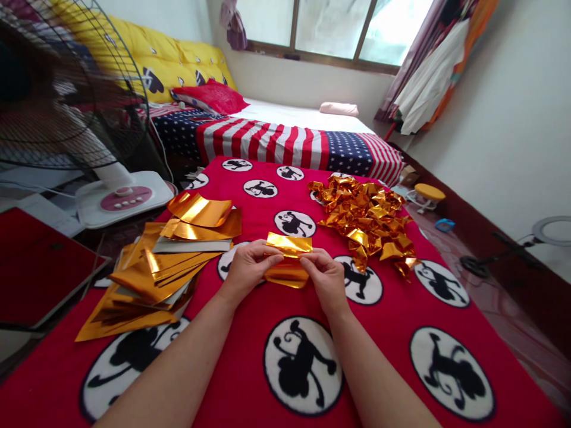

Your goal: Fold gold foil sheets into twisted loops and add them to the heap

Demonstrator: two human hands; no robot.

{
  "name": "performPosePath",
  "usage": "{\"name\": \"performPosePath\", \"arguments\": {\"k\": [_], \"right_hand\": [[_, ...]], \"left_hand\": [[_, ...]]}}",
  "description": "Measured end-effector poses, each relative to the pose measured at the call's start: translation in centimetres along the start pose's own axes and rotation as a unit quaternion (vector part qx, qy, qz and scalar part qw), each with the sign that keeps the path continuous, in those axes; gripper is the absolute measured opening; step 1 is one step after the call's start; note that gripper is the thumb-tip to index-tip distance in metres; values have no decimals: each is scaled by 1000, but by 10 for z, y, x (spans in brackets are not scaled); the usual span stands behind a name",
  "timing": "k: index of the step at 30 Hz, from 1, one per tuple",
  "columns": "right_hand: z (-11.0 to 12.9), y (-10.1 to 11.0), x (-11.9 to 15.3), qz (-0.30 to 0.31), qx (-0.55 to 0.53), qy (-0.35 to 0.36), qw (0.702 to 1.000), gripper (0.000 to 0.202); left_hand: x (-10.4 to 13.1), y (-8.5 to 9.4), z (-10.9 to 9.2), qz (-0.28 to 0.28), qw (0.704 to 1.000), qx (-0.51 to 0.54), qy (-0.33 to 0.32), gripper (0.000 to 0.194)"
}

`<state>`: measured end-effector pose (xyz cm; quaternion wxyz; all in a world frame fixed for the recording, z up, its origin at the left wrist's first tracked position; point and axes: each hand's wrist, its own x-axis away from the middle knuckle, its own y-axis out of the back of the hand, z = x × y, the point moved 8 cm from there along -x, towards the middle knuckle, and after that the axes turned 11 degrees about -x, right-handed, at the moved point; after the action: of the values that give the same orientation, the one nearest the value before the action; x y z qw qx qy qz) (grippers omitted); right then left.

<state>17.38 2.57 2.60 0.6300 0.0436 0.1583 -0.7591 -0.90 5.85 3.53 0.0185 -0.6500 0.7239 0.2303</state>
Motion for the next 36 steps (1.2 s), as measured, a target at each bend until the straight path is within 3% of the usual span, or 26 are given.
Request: {"name": "performPosePath", "arguments": {"k": [8,14,22,31,36], "right_hand": [[-6,6,3,-48,-47,-50,996,19],[-5,7,3,-59,-61,-51,995,24],[-9,11,2,-73,-104,-62,990,26],[-10,12,1,-83,-136,-69,985,30],[-12,13,1,-89,-134,-68,985,31]], "left_hand": [[3,1,-5,-7,999,-42,-2,17],[5,-2,14,-29,996,59,68,24],[4,-5,17,-22,989,103,100,35],[7,-6,14,-20,988,96,122,33],[5,-4,13,-33,991,79,101,27]]}}
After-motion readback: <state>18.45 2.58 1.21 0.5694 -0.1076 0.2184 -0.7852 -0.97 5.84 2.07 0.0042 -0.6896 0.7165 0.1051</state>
